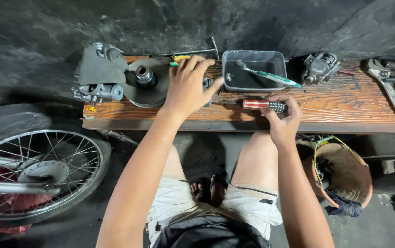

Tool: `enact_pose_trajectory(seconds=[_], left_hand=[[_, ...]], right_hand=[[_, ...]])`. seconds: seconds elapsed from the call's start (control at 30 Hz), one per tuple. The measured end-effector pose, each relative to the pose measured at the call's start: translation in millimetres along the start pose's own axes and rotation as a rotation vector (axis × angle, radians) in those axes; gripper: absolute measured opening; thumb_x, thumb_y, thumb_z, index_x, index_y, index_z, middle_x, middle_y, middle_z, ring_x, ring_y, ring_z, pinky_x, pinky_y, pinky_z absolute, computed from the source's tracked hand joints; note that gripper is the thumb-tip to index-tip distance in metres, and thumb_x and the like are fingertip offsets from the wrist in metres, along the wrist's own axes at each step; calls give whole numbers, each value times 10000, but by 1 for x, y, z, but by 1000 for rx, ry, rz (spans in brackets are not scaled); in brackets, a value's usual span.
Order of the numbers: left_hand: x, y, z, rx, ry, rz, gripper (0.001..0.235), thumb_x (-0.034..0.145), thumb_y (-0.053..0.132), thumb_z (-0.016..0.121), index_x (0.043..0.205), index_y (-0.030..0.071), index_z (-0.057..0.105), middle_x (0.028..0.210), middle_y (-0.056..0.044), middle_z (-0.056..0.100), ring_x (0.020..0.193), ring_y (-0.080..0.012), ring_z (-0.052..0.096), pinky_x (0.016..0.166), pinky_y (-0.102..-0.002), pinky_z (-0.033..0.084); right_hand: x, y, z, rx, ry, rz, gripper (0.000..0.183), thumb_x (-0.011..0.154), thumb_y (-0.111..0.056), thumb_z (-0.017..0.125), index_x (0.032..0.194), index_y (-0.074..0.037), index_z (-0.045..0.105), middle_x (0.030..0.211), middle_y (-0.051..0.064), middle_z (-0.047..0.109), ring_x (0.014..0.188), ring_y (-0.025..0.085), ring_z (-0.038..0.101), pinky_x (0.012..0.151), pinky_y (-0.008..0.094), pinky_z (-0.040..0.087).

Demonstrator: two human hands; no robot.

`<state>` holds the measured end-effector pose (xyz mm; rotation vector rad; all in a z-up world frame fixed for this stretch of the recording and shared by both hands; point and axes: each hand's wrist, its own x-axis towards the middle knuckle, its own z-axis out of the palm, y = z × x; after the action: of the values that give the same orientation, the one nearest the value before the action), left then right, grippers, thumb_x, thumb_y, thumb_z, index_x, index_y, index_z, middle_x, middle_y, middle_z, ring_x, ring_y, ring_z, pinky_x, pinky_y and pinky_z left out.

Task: The person assembles a cylindrical mechanical component on a wooden table, inserting a small ring into a central shaft. They then handle a larger circular metal part, rotating it to inspect the interior. Finally, the person uses a screwdriver to tighten a bolt on a separate mechanical assembly.

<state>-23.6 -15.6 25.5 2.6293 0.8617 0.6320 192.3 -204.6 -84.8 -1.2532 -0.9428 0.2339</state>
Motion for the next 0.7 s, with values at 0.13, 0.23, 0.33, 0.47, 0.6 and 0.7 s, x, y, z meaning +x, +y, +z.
enact_pose_trajectory(seconds=[0.13, 0.23, 0.33, 0.47, 0.6, 0.7], left_hand=[[-13, 3, -9, 101, -20, -11, 709, 785, 556, 814, 1362, 196, 613, 1341, -38, 506, 1306, -316, 411, 1035, -694, 376], [-23, 9, -10, 121, -174, -108, 829, 756, 533, 818, 1459, 193, 541, 1414, -58, 455, 1359, -333, 354, 1044, -725, 372], [-26, 5, -5, 88, -205, -107, 751, 774, 361, 820, 1446, 159, 550, 1433, -75, 426, 1355, -360, 349, 1029, -707, 403], [-26, 1, 2, -98, -125, -44, 662, 716, 211, 851, 1296, 102, 550, 1303, -102, 456, 1293, -429, 408, 896, -668, 549], [-32, 4, 6, -58, -69, -61, 890, 661, 209, 948, 1404, 132, 463, 1406, -129, 373, 1315, -493, 431, 926, -720, 520], [-51, 6, 16, -169, 128, -29, 937, 670, 113, 956, 1449, 99, 435, 1487, -184, 333, 1331, -544, 460, 1001, -683, 507]], right_hand=[[1, -2, 2, 14, -6, 14, 237, 827, 88, 768, 1011, 110, 621, 963, 242, 636, 766, 221, 692, 568, 310, 594], [1, -6, 4, -10, 0, -22, 215, 808, 114, 760, 984, 115, 637, 942, 255, 646, 767, 232, 684, 537, 313, 571], [1, -2, 2, 26, -7, -21, 214, 821, 108, 758, 994, 104, 632, 937, 242, 638, 707, 209, 663, 567, 312, 582], [-1, 0, 1, 26, -6, -14, 216, 823, 113, 758, 995, 113, 626, 941, 248, 642, 720, 211, 660, 568, 323, 581], [-1, -4, 1, 20, 2, 10, 224, 822, 106, 753, 1006, 120, 626, 952, 240, 637, 762, 198, 653, 594, 311, 589], [-3, -3, 1, 20, 11, 21, 227, 824, 96, 758, 1007, 117, 626, 947, 240, 640, 746, 190, 653, 592, 306, 598]])
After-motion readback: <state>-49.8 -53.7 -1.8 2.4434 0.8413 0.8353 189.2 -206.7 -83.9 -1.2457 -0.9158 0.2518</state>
